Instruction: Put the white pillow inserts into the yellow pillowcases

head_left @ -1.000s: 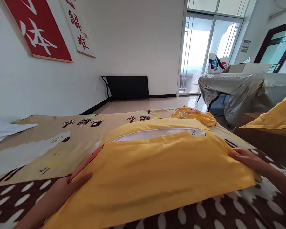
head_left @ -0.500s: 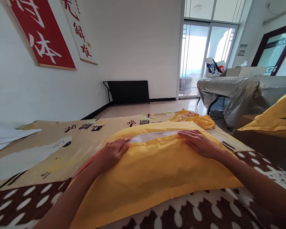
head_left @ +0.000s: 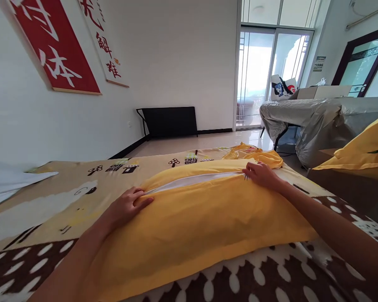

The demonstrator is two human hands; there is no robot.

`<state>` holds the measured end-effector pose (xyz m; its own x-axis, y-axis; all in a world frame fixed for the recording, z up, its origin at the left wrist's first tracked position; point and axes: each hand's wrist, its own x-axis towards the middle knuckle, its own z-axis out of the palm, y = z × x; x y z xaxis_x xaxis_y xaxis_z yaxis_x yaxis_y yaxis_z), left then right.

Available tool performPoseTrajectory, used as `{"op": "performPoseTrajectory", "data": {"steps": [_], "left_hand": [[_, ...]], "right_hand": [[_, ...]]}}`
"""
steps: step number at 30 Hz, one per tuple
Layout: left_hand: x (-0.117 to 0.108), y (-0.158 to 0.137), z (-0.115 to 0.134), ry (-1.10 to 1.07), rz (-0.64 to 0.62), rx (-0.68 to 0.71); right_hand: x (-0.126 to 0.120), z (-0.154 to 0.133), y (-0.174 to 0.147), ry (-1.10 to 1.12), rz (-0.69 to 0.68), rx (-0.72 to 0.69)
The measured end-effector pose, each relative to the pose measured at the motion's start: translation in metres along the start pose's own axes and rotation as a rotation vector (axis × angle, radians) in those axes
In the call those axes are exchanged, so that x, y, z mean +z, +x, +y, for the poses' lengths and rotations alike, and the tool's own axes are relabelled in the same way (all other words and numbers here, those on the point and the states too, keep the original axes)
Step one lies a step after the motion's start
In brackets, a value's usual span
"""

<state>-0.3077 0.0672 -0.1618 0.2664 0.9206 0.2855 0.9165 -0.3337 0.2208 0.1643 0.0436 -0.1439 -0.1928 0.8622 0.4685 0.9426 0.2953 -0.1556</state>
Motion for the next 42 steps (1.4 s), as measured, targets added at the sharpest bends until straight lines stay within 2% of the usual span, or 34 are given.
{"op": "performPoseTrajectory", "data": {"steps": [2, 4, 10, 12, 15, 17, 18, 20, 22, 24, 26, 27, 30, 34, 39, 42], "left_hand": [[-0.006, 0.003, 0.004, 0.017, 0.014, -0.032], [-0.015, 0.006, 0.012, -0.003, 0.07, -0.072], [-0.059, 0.028, 0.05, -0.097, 0.411, -0.292], [-0.077, 0.039, 0.065, -0.133, 0.556, -0.35], [-0.094, 0.055, 0.083, -0.165, 0.896, -0.345], [-0.091, 0.062, 0.084, -0.161, 1.075, -0.294], [-0.084, 0.065, 0.08, -0.149, 1.112, -0.272], [-0.057, 0.071, 0.064, -0.1, 1.039, -0.257], [-0.016, 0.076, 0.042, -0.086, 0.817, -0.288], [0.026, 0.081, 0.021, -0.17, 0.564, -0.331], [0.058, 0.084, 0.003, -0.282, 0.426, -0.368], [0.068, 0.086, -0.004, -0.324, 0.4, -0.383], [0.077, 0.088, -0.017, -0.401, 0.377, -0.408], [0.073, 0.09, -0.019, -0.435, 0.375, -0.43], [0.07, 0.091, -0.01, -0.286, 0.373, -0.369], [0.066, 0.091, -0.007, -0.23, 0.325, -0.38]], "right_hand": [[-0.003, -0.001, 0.007, 0.044, 0.08, 0.121], [-0.004, -0.003, 0.014, -0.02, 0.126, 0.177], [-0.021, -0.004, 0.037, -0.387, 0.19, 0.004], [-0.034, -0.001, 0.047, -0.448, 0.269, 0.003], [-0.053, 0.006, 0.058, -0.493, 0.418, 0.011], [-0.056, 0.01, 0.059, -0.484, 0.496, 0.013], [-0.052, 0.012, 0.058, -0.477, 0.513, 0.012], [-0.032, 0.015, 0.055, -0.463, 0.471, 0.016], [0.002, 0.017, 0.053, -0.42, 0.327, 0.068], [0.041, 0.018, 0.054, -0.356, 0.165, 0.151], [0.075, 0.018, 0.054, -0.273, 0.07, 0.239], [0.087, 0.018, 0.054, -0.226, 0.063, 0.274], [0.102, 0.018, 0.05, -0.063, 0.157, 0.334], [0.093, 0.02, 0.044, 0.068, 0.245, 0.284], [0.085, 0.02, 0.045, 0.114, 0.22, 0.254], [0.082, 0.021, 0.045, 0.073, 0.323, 0.246]]}}
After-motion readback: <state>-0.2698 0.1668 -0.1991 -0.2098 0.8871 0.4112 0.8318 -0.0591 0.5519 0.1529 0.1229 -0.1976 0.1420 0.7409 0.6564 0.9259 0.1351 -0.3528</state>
